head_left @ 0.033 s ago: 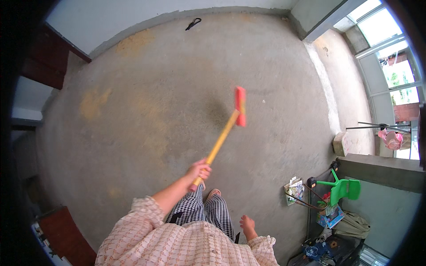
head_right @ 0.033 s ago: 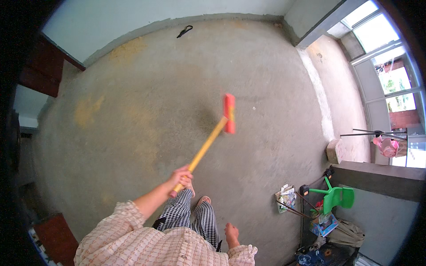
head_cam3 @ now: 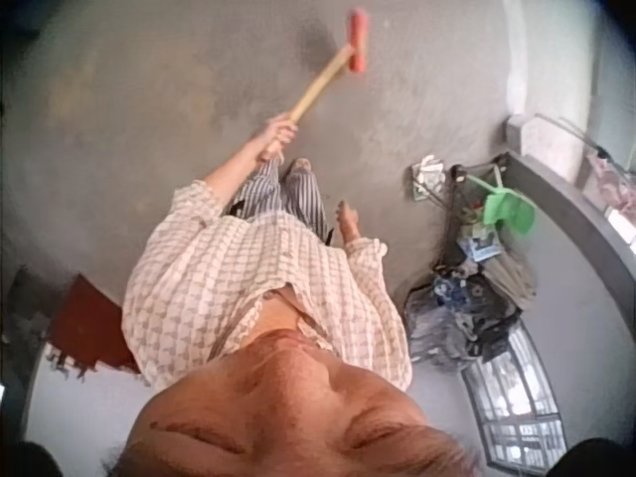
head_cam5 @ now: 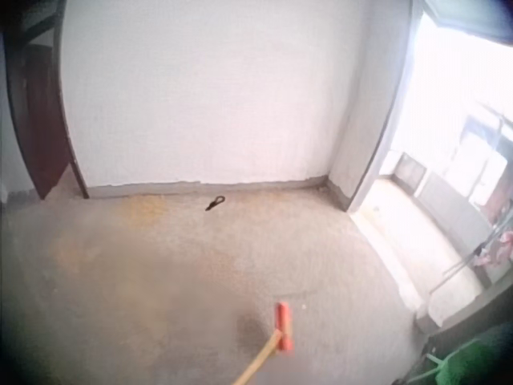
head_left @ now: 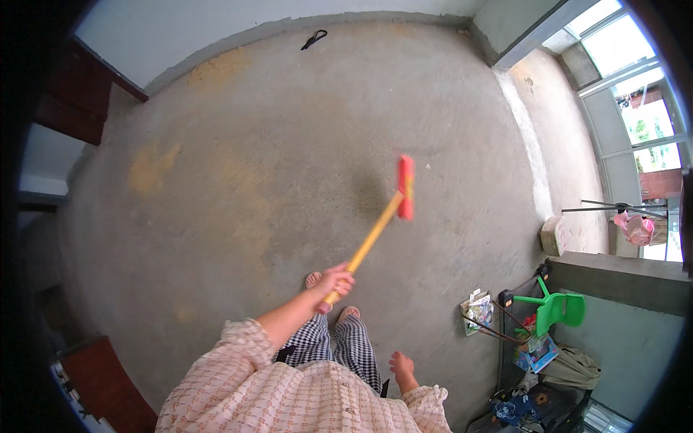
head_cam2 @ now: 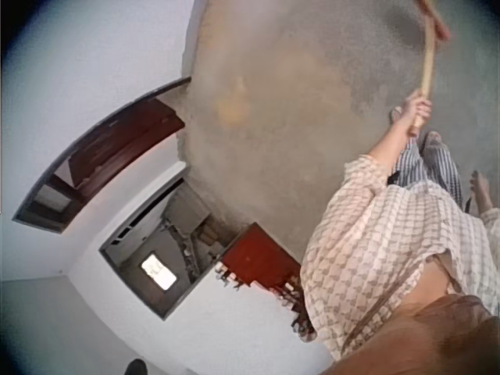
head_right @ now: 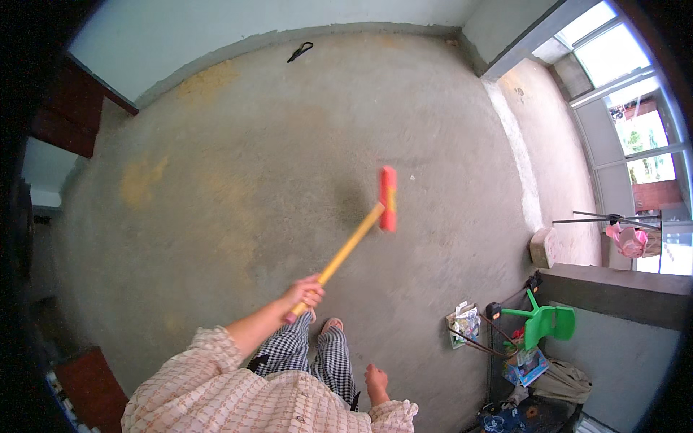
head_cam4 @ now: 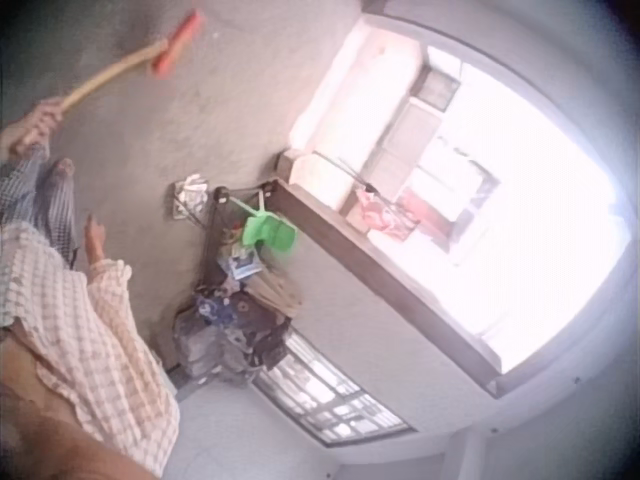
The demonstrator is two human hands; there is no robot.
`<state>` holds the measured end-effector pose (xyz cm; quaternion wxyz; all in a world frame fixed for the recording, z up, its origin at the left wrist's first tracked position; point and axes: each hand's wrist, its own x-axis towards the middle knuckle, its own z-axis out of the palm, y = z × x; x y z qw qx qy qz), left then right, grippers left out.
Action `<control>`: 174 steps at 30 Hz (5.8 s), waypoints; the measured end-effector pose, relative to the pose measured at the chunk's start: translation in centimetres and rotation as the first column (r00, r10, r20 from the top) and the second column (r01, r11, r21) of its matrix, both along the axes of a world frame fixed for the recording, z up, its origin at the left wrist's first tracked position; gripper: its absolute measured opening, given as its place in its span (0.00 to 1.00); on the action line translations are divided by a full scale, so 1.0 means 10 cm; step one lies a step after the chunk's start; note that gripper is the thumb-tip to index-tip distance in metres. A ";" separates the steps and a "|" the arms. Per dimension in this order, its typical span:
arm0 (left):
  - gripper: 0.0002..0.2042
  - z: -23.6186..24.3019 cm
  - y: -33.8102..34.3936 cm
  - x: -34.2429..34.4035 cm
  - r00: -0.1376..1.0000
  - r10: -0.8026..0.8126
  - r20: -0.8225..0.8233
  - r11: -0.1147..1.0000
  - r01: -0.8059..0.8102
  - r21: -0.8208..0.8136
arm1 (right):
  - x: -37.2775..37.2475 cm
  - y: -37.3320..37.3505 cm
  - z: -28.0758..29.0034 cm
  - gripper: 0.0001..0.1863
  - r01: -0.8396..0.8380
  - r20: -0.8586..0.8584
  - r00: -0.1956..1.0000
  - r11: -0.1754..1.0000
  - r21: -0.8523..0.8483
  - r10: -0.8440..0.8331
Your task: The person sweeps debris and paper scraps into a pile on the floor using a broom and then uses a dustpan to collect the gathered trash.
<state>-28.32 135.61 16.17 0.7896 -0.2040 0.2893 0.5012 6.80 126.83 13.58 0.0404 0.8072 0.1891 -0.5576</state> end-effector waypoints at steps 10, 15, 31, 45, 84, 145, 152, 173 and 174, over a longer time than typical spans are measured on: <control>0.06 -1.04 0.92 0.15 0.830 -0.182 0.528 0.979 0.200 0.024 | 0.24 0.45 0.08 0.16 0.023 -0.013 1.000 1.000 0.011 -0.023; 0.06 -0.56 0.62 -1.33 0.949 0.314 0.022 0.941 -0.308 -0.141 | 0.52 0.78 -0.12 0.17 -0.129 -0.010 0.992 0.992 0.013 0.129; 0.09 0.28 -0.61 0.07 0.999 -0.002 -0.039 0.994 -0.003 -0.111 | 0.26 0.49 -0.24 0.14 -0.210 -0.029 0.977 0.978 0.004 0.210; 0.12 0.00 -2.25 -2.14 0.729 -0.083 -0.680 0.961 -0.122 -0.248 | -0.52 -1.55 0.04 0.14 0.100 -0.010 0.995 0.994 0.054 -0.099; 0.07 0.17 -5.57 0.12 0.898 -0.363 -0.249 0.932 0.350 -0.094 | 0.17 -5.86 0.09 0.15 0.354 -0.005 0.935 0.935 0.018 -0.354; 0.18 -0.07 -8.03 -1.11 0.467 -0.603 -0.647 0.718 0.671 -0.184 | -2.12 -11.09 -0.34 0.11 0.727 0.124 0.686 0.681 -0.086 -0.717; 0.12 -0.72 -9.03 0.68 0.459 -0.872 0.168 0.472 0.881 0.040 | -2.18 -11.30 -0.18 0.12 0.850 0.120 0.522 0.527 0.013 -0.844; 0.03 -0.42 -7.18 -1.74 0.330 -0.330 -0.884 0.905 0.376 -0.197 | -2.14 -11.20 -0.49 0.16 0.765 0.138 0.634 0.643 0.032 -0.761; 0.03 -0.39 -7.26 -1.83 0.390 -0.320 -0.864 0.911 0.376 -0.167 | -2.17 -11.18 -0.48 0.16 0.765 0.121 0.636 0.643 0.034 -0.762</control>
